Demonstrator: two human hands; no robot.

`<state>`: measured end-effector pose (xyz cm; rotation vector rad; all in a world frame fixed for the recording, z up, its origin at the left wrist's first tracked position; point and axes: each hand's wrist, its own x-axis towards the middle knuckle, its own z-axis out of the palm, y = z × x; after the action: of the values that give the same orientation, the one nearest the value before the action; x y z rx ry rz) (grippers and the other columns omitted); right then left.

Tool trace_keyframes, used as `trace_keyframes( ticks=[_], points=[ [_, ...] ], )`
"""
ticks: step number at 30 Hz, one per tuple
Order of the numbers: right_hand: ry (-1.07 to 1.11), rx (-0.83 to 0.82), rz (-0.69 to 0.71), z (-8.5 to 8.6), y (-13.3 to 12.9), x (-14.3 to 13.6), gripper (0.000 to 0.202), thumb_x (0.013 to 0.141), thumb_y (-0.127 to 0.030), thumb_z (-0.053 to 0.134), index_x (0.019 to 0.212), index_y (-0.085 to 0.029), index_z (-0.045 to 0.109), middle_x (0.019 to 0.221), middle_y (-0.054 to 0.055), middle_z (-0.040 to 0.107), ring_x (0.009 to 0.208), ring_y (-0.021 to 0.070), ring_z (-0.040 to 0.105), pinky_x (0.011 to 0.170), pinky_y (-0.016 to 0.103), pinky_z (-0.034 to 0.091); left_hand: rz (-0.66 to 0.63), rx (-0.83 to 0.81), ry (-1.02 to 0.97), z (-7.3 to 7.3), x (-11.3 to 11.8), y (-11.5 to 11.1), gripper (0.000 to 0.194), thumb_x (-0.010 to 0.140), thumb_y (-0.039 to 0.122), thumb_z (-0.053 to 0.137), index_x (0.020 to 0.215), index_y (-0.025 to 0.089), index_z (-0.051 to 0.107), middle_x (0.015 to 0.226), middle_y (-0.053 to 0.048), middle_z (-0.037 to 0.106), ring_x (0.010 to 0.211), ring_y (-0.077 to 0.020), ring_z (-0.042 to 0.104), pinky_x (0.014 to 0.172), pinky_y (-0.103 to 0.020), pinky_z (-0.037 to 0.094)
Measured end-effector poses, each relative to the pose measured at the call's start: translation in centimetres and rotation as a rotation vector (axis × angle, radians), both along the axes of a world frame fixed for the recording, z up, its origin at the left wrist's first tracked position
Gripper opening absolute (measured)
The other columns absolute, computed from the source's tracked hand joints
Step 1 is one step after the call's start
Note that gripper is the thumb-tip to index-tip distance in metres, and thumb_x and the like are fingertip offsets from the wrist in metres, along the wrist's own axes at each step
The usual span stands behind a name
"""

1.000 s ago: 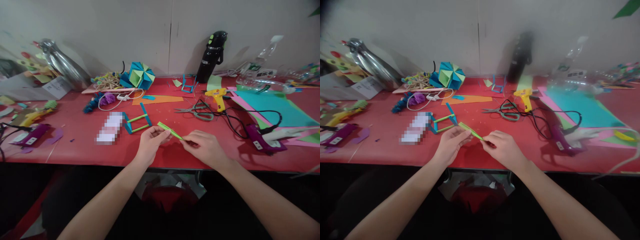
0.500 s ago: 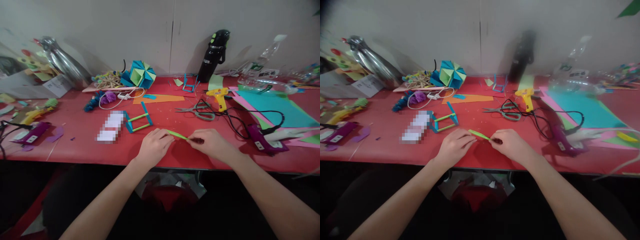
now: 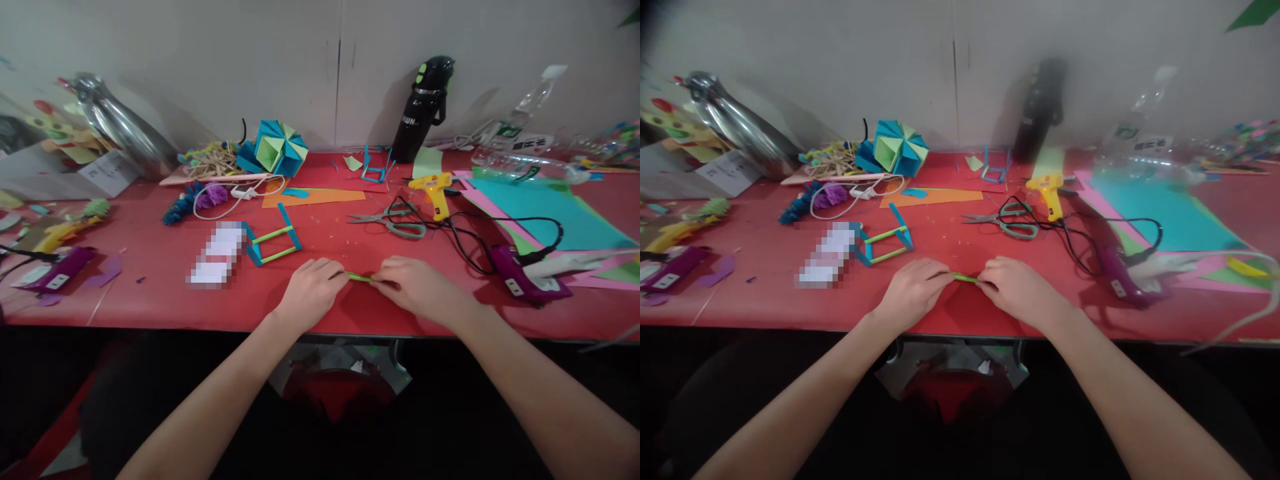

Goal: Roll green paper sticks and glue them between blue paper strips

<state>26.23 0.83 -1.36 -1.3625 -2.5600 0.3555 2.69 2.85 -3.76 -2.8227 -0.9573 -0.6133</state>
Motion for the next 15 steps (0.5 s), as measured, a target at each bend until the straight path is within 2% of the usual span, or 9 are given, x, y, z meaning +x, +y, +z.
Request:
trace_keyframes(
  ticks=[4, 8, 15],
  points=[
    [-0.029, -0.004, -0.028, 0.3, -0.4, -0.3, 0.022, 0.095, -0.02, 0.053, 0.088, -0.019, 0.073, 0.08, 0.005, 0.066, 0.082, 0.0185, 0.058, 0.072, 0.031, 0.041, 0.048, -0.021, 0.109, 0.8, 0.7, -1.2, 0.022, 0.093, 0.013, 0.048, 0.103, 0.018, 0.067, 0.099, -0.007, 0.066, 0.089, -0.0214, 0.059, 0.077, -0.035, 0.046],
    [-0.06, -0.005, -0.051, 0.4, -0.5, -0.5, 0.021, 0.094, -0.018, 0.053, 0.091, -0.019, 0.074, 0.083, 0.006, 0.066, 0.085, 0.0195, 0.059, 0.073, 0.031, 0.041, 0.129, -0.06, 0.181, 1.5, 1.5, -2.9, 0.029, 0.089, 0.01, 0.049, 0.114, 0.014, 0.063, 0.102, -0.01, 0.064, 0.093, -0.0245, 0.059, 0.078, -0.038, 0.049],
    [-0.098, 0.032, -0.103, 0.2, -0.8, -0.7, 0.02, 0.093, -0.021, 0.055, 0.089, -0.018, 0.075, 0.083, 0.007, 0.065, 0.084, 0.0201, 0.06, 0.071, 0.031, 0.042, 0.2, -0.092, 0.18, 1.4, 2.2, -4.4, 0.043, 0.088, 0.01, 0.046, 0.131, 0.009, 0.053, 0.118, -0.015, 0.062, 0.112, -0.0284, 0.057, 0.093, -0.041, 0.048]
  ],
)
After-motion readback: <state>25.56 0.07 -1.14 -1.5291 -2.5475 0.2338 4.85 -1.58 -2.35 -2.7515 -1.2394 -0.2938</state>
